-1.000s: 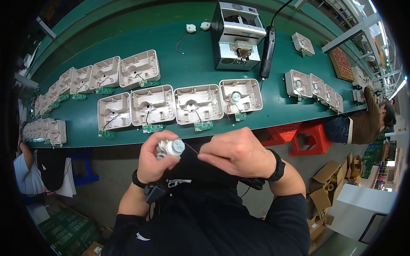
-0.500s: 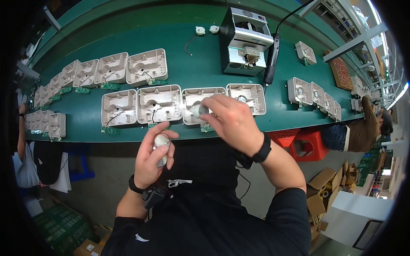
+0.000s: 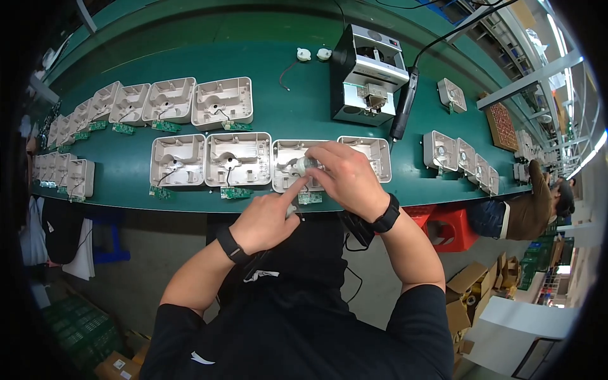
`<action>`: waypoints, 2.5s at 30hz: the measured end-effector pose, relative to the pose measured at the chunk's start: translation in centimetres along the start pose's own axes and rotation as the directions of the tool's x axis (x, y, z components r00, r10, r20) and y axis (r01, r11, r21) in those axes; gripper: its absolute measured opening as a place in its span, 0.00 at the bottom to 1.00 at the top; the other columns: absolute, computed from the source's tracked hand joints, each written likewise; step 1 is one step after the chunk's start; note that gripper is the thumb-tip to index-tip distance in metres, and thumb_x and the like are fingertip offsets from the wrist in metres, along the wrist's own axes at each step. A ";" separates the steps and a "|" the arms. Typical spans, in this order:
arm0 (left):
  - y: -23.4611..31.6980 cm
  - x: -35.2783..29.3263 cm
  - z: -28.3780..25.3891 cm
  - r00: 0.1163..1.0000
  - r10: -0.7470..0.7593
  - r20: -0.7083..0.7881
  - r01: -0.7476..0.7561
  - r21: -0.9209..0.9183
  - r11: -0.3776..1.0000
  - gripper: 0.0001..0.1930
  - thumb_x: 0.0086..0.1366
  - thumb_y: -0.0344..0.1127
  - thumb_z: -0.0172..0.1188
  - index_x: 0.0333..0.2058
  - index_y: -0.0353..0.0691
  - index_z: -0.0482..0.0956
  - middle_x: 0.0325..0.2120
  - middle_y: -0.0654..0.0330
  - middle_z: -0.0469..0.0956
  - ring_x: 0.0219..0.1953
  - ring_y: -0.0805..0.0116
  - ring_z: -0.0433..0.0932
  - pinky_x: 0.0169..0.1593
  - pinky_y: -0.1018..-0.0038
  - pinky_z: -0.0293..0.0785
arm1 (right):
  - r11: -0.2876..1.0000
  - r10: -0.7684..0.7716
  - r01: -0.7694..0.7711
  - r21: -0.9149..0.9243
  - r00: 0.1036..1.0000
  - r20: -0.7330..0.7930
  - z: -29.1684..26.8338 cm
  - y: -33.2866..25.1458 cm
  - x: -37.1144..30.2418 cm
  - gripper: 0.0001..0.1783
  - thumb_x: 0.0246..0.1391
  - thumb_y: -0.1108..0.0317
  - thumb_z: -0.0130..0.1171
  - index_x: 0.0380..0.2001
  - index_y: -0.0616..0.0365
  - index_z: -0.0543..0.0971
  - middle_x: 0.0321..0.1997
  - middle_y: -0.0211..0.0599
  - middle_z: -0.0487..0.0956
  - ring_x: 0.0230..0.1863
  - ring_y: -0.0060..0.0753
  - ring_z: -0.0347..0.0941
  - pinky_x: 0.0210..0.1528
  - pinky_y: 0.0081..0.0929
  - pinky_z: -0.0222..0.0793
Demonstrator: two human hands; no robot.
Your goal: The person uses an electric screwdriver to drive screws into plastic housings before picking up motors and threading their wires through the housings. After placing the motors, they use the screwdriver again to secure them into place.
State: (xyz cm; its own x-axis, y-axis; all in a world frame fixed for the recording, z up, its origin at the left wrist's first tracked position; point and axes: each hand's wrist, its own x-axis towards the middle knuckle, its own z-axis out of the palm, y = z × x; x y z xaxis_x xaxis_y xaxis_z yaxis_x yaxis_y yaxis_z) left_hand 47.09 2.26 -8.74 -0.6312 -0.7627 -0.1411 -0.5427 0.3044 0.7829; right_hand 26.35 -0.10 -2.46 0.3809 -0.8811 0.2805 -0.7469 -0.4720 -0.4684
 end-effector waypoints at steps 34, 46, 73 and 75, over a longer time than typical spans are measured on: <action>-2.8 -8.9 -3.1 0.971 -0.144 -0.190 -0.124 -0.918 0.376 0.18 0.68 0.26 0.63 0.55 0.32 0.73 0.46 0.57 0.77 0.39 0.73 0.79 0.33 0.80 0.77 | 0.946 -0.217 0.224 -0.235 0.975 0.055 2.3 -2.4 0.8 0.12 0.49 0.74 0.65 0.40 0.56 0.81 0.45 0.37 0.77 0.39 0.37 0.77 0.35 0.31 0.76; -3.6 -9.0 -1.8 0.914 -0.190 -0.357 -0.291 -0.907 0.305 0.20 0.68 0.27 0.64 0.55 0.34 0.69 0.47 0.55 0.77 0.40 0.71 0.81 0.35 0.79 0.79 | 0.577 0.145 -0.440 0.688 0.885 0.443 5.1 -8.7 -0.4 0.19 0.51 0.69 0.74 0.45 0.60 0.82 0.33 0.33 0.80 0.30 0.21 0.76 0.31 0.20 0.72; -3.0 -10.3 -3.4 0.808 -0.328 -0.490 -0.059 -0.621 0.782 0.21 0.63 0.24 0.66 0.55 0.35 0.80 0.38 0.57 0.79 0.32 0.75 0.80 0.34 0.79 0.77 | 0.950 -0.056 0.024 0.312 0.994 0.097 3.3 -10.1 -0.3 0.17 0.51 0.76 0.66 0.46 0.58 0.79 0.26 0.35 0.81 0.19 0.33 0.74 0.24 0.28 0.70; -3.2 -10.3 -3.6 0.786 -0.321 -0.529 -0.046 -0.568 0.822 0.20 0.61 0.24 0.67 0.53 0.35 0.82 0.37 0.58 0.79 0.32 0.75 0.80 0.34 0.80 0.76 | 0.919 0.042 -0.172 0.354 0.937 0.347 2.2 -10.8 -0.8 0.19 0.52 0.72 0.69 0.48 0.57 0.78 0.26 0.33 0.80 0.18 0.33 0.73 0.23 0.29 0.69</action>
State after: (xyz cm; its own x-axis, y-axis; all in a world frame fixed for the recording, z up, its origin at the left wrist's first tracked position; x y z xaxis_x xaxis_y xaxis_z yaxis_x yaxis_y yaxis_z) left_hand 57.34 7.12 -7.59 -0.0286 -0.9987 -0.0418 -0.1023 -0.0387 0.9940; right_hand 35.27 5.65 0.48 0.5148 -0.8560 -0.0477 -0.5590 -0.2930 -0.7757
